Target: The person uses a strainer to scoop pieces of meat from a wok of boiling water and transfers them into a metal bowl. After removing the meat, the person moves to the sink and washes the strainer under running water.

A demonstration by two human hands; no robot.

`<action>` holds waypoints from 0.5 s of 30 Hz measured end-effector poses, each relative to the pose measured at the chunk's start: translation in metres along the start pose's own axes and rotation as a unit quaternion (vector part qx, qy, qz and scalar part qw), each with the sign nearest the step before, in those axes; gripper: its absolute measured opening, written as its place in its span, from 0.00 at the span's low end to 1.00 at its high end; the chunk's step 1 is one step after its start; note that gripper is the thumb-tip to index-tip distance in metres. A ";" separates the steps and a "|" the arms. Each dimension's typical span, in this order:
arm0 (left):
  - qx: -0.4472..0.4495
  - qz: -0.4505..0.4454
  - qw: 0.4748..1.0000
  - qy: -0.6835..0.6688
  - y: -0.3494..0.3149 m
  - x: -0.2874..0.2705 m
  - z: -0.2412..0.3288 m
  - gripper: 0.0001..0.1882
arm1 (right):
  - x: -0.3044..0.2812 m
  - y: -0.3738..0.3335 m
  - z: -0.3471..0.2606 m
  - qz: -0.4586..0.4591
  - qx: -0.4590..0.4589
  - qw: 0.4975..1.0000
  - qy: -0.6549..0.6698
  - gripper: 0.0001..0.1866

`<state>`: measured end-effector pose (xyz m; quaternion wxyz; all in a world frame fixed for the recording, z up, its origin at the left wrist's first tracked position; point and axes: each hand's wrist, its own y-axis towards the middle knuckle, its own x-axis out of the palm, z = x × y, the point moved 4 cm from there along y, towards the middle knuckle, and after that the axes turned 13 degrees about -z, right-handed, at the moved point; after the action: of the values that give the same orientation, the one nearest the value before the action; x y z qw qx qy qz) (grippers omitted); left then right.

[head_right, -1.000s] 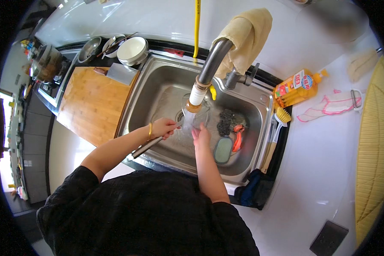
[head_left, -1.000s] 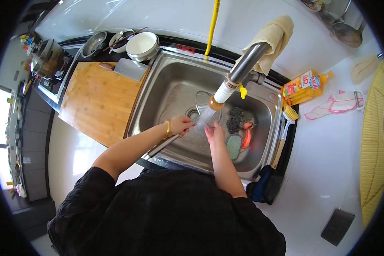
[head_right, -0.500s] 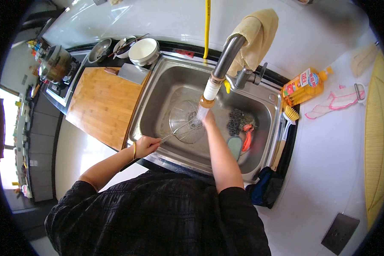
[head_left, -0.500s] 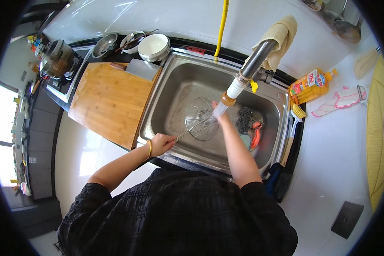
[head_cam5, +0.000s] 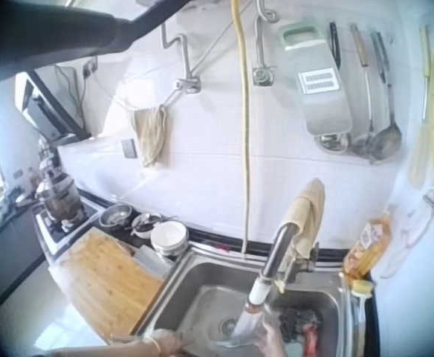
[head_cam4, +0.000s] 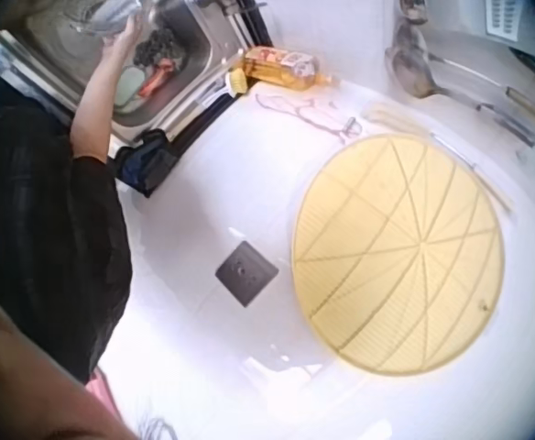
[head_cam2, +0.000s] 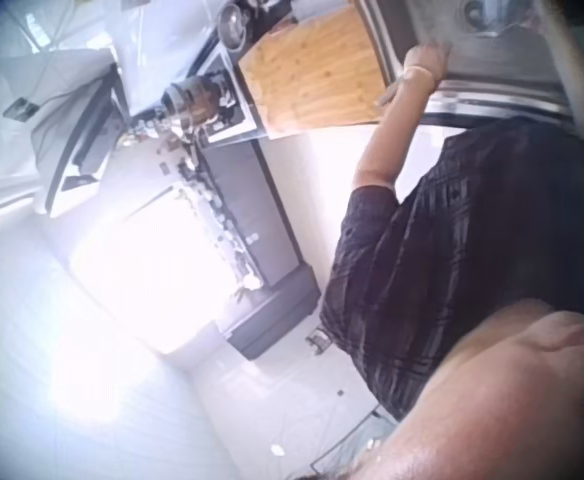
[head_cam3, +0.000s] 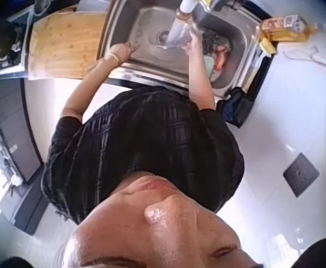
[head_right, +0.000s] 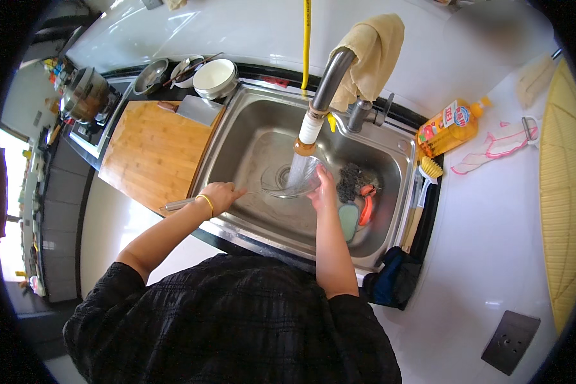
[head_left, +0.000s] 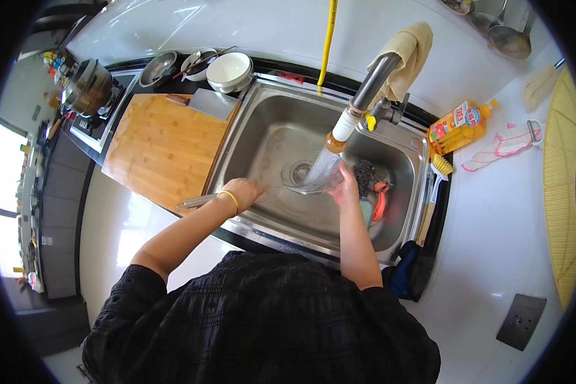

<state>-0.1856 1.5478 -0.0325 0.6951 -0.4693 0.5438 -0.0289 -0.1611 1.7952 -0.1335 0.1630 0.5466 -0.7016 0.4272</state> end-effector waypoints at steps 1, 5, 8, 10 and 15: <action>-0.008 0.015 0.999 -0.050 0.000 -0.002 -0.003 0.22 | -0.004 0.000 0.004 -0.026 -0.020 0.999 -0.011 0.17; -0.030 0.077 0.957 -0.278 0.000 0.011 -0.019 0.15 | -0.023 -0.001 0.020 -0.006 -0.111 0.991 -0.076 0.12; -0.040 0.015 0.942 -0.334 -0.001 0.018 -0.023 0.15 | -0.032 0.007 0.031 0.012 -0.115 0.974 -0.192 0.08; -0.065 0.028 0.961 -0.269 -0.007 0.014 -0.019 0.16 | -0.036 0.015 0.031 0.028 -0.063 0.964 -0.257 0.08; -0.081 0.018 0.977 -0.197 -0.010 0.006 -0.011 0.18 | 0.016 0.019 -0.013 0.098 -0.128 0.704 -0.692 0.13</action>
<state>-0.1875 1.5320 -0.0295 0.7488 -0.5103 0.4054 0.1206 -0.1868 1.7964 -0.1228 -0.3430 0.5911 -0.7142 -0.1514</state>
